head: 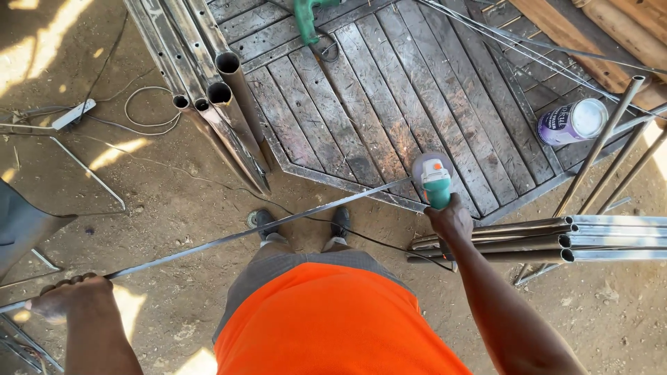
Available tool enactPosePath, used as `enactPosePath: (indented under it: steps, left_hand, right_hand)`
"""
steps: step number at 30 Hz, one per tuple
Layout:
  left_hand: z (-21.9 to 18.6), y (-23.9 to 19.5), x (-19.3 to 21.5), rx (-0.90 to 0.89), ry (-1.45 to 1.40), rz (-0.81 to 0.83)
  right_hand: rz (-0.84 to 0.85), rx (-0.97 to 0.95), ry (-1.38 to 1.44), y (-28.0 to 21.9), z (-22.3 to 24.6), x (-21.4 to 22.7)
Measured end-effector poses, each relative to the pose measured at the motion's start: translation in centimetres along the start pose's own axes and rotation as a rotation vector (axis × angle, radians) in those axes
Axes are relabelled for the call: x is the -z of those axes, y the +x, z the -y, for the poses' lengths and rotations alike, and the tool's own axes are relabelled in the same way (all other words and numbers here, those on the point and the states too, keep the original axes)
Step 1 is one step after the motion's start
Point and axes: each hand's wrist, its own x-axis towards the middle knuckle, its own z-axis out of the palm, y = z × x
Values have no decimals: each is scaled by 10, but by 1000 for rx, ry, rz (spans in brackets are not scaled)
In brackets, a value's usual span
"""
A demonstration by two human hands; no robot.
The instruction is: Grinding a long metal rod using a handheld angle grinder on a metal workbench.
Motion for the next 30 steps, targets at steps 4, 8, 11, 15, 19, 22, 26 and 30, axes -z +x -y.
enactPosePath:
  steps: [4,8,11,15,19,22,26,30]
  left_hand:
    - [-12,-32,10,26,-48,44]
    - [-16,-48,13,35,-102,45]
    - [-16,-48,16,20,-87,42]
    - [-18,-47,21,47,-132,34]
    - [-15,-53,27,40,-148,34]
    - [-13,-45,31,42,-159,51]
    - [-14,-48,40,50,-147,47]
    - [-11,-32,47,38,-140,67]
  right_hand:
    - [58,124,-46,-22,16,-4]
    - [228,211,-88,-67,55,-3]
    - [303,303,-132,-94,72,-10]
    - [318,396,-172,-102,86,-17]
    - [285,397,-189,-91,78,-18]
    - [265,282,-169,-69,61,-12]
    - [156,116,-107,-37,33,10]
    - [64,28,-90,7,2,11]
